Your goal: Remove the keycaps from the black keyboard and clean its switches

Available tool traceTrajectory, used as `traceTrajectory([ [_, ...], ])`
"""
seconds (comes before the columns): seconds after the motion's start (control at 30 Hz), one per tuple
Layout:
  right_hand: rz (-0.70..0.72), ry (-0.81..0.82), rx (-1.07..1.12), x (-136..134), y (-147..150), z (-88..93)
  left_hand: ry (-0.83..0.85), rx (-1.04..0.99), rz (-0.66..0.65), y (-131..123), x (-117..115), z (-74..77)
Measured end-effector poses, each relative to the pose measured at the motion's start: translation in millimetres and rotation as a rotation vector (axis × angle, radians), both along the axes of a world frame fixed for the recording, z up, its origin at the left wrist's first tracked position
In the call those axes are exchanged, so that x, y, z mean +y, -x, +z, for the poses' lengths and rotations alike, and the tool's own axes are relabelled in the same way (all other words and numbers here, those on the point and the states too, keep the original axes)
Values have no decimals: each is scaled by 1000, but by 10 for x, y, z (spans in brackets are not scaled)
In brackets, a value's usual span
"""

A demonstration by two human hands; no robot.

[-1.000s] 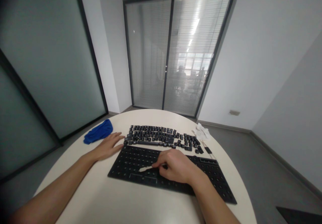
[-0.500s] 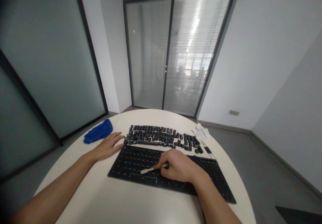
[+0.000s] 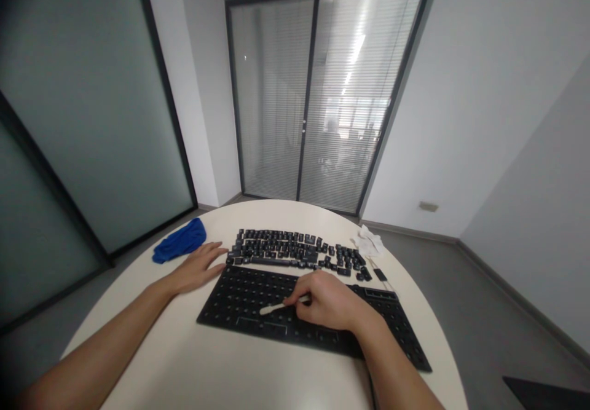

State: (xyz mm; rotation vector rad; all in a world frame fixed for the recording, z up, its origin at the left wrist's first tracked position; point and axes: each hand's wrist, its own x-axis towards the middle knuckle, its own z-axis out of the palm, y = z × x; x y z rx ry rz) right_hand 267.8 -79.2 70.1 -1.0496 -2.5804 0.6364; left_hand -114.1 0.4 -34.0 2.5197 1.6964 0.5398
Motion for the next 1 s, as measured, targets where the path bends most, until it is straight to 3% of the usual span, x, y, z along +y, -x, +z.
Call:
traceTrajectory([
  [0.1,-28,-65,-5,35,-30,-29,3,-2,-5,-9,-15,7],
  [1.0,-67,-135,-6,89,-42,-96,13,-13,-5,-20,-32,22],
])
